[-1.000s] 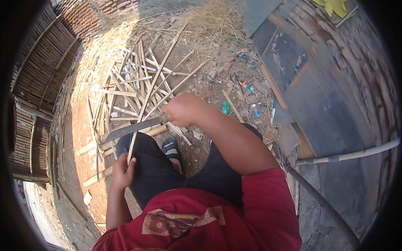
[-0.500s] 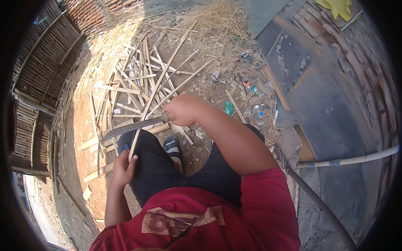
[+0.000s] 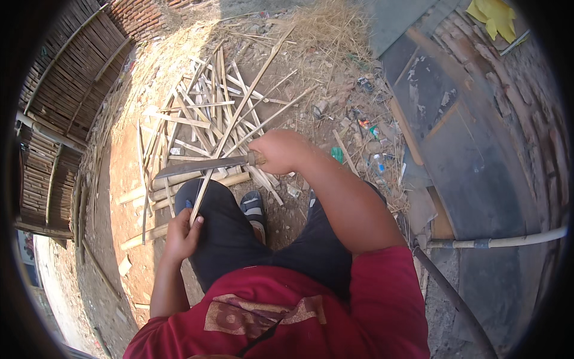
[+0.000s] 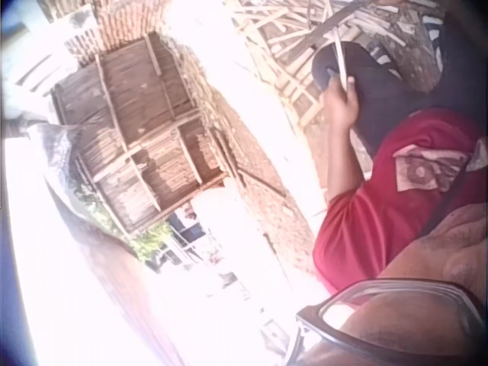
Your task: The person shaves a thin strip of wood using a machete while sitting outdoors among a pile of bamboo and wood scraps.
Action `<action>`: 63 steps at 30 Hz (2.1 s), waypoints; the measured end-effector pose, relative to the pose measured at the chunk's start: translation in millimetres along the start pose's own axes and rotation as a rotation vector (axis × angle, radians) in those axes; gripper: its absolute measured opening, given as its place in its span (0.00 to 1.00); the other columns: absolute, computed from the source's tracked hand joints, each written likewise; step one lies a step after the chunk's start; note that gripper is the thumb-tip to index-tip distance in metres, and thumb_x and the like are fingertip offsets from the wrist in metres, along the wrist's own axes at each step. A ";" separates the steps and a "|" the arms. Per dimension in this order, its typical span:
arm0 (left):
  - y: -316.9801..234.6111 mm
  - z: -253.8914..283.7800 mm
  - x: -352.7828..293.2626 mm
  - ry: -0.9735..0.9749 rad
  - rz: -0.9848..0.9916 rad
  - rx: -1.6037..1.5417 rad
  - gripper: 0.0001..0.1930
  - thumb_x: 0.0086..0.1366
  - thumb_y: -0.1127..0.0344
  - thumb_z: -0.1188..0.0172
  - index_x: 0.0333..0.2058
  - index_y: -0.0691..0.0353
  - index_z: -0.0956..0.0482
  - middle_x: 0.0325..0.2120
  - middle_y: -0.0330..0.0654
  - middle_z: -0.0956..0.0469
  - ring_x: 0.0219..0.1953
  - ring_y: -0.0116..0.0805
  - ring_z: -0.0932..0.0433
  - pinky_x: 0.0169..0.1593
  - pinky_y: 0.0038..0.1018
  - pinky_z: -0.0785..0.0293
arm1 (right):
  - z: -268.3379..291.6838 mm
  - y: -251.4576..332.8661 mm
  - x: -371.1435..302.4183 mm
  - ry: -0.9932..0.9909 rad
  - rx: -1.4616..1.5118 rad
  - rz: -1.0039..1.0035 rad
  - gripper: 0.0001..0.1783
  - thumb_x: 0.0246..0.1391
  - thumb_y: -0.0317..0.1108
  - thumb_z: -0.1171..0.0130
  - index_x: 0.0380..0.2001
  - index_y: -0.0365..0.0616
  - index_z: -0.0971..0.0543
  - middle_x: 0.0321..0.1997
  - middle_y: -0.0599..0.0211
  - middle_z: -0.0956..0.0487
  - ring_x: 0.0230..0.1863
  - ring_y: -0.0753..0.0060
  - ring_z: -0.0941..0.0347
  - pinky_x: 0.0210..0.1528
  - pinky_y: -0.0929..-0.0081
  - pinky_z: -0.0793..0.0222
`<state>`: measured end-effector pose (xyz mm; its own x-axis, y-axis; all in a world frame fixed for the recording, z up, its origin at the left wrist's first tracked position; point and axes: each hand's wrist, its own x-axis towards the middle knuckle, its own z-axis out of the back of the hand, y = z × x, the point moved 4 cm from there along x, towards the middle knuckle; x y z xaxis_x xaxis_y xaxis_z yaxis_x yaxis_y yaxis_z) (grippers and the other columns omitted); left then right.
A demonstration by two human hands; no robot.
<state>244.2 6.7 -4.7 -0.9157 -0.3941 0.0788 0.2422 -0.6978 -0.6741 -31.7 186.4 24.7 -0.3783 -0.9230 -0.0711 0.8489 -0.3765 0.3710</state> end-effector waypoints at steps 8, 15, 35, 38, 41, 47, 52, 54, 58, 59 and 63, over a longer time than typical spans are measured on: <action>10.6 -3.0 2.6 0.013 0.030 -0.082 0.10 0.69 0.65 0.38 0.34 0.67 0.24 0.15 0.45 0.31 0.18 0.32 0.34 0.25 0.32 0.37 | 2.5 -56.9 -1.1 -0.351 0.109 -0.149 0.29 0.51 0.43 0.32 0.54 0.40 0.22 0.41 0.43 0.17 0.44 0.42 0.19 0.48 0.55 0.24; 4.0 0.0 -2.0 0.020 0.029 -0.065 0.11 0.69 0.65 0.39 0.33 0.67 0.25 0.15 0.44 0.32 0.18 0.30 0.36 0.24 0.31 0.39 | -0.9 -2.1 -2.4 -0.054 0.045 0.002 0.26 0.51 0.44 0.32 0.51 0.41 0.21 0.37 0.45 0.17 0.40 0.44 0.19 0.44 0.52 0.24; 4.4 -0.1 3.3 0.009 0.016 -0.015 0.11 0.70 0.63 0.40 0.35 0.67 0.24 0.15 0.46 0.31 0.17 0.35 0.35 0.25 0.33 0.36 | 14.6 -72.8 3.2 -0.389 0.223 -0.274 0.29 0.49 0.43 0.31 0.53 0.41 0.21 0.40 0.44 0.17 0.43 0.45 0.19 0.46 0.56 0.24; 5.7 -2.8 5.1 0.018 0.028 -0.055 0.11 0.70 0.64 0.39 0.35 0.67 0.24 0.14 0.45 0.32 0.18 0.32 0.35 0.25 0.32 0.37 | -7.0 -25.8 1.3 -0.187 0.100 -0.124 0.28 0.50 0.43 0.31 0.52 0.40 0.21 0.39 0.45 0.17 0.43 0.45 0.18 0.46 0.55 0.24; 2.0 0.2 1.9 0.044 0.044 -0.048 0.11 0.70 0.64 0.39 0.36 0.67 0.23 0.14 0.44 0.32 0.18 0.29 0.36 0.25 0.31 0.37 | -11.6 20.0 2.0 0.009 -0.052 0.036 0.28 0.50 0.43 0.32 0.52 0.39 0.21 0.39 0.45 0.16 0.43 0.46 0.18 0.46 0.55 0.23; 8.9 0.6 1.2 0.016 0.054 -0.090 0.10 0.70 0.64 0.39 0.38 0.67 0.22 0.16 0.43 0.31 0.19 0.28 0.35 0.26 0.29 0.37 | 11.7 -79.8 10.3 -0.361 0.230 -0.321 0.30 0.51 0.41 0.33 0.56 0.38 0.22 0.47 0.45 0.17 0.48 0.45 0.19 0.50 0.55 0.23; 11.3 -3.8 2.5 0.011 0.062 -0.056 0.10 0.70 0.64 0.39 0.38 0.67 0.22 0.15 0.43 0.31 0.18 0.28 0.35 0.25 0.29 0.38 | -6.6 -39.9 7.3 -0.240 0.106 -0.117 0.26 0.51 0.44 0.33 0.51 0.39 0.21 0.39 0.46 0.16 0.43 0.45 0.18 0.47 0.56 0.24; 7.0 -2.3 2.5 0.026 0.077 -0.041 0.10 0.70 0.64 0.40 0.38 0.67 0.22 0.15 0.43 0.30 0.18 0.29 0.35 0.25 0.29 0.38 | -13.3 -3.1 6.8 -0.105 -0.030 0.017 0.26 0.52 0.44 0.33 0.49 0.39 0.20 0.37 0.46 0.16 0.40 0.45 0.18 0.46 0.57 0.24; 7.2 -0.2 -0.2 0.023 -0.013 -0.022 0.10 0.70 0.64 0.39 0.37 0.67 0.22 0.14 0.42 0.32 0.17 0.28 0.36 0.24 0.30 0.39 | -3.7 -18.8 6.9 -0.141 0.061 0.010 0.25 0.53 0.43 0.34 0.50 0.40 0.20 0.38 0.44 0.16 0.40 0.44 0.18 0.46 0.57 0.24; 7.8 1.1 -0.6 0.009 -0.013 -0.028 0.10 0.70 0.64 0.39 0.37 0.67 0.23 0.14 0.42 0.32 0.17 0.28 0.36 0.24 0.30 0.39 | 0.1 -41.7 10.7 -0.226 0.155 -0.032 0.24 0.53 0.43 0.34 0.50 0.40 0.20 0.38 0.44 0.16 0.40 0.44 0.18 0.45 0.57 0.24; 7.4 -2.1 3.6 0.000 -0.006 -0.091 0.10 0.70 0.63 0.39 0.36 0.67 0.23 0.13 0.42 0.33 0.17 0.28 0.37 0.24 0.30 0.39 | 8.5 -81.1 8.7 -0.363 0.246 -0.292 0.21 0.51 0.40 0.33 0.47 0.45 0.20 0.38 0.47 0.17 0.41 0.45 0.19 0.45 0.53 0.23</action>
<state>242.0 1.4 -10.9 -0.9168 -0.3905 0.0833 0.2066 -0.6425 -0.7379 -107.0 209.6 1.8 -0.7271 -0.6785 0.1051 0.5933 -0.5438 0.5935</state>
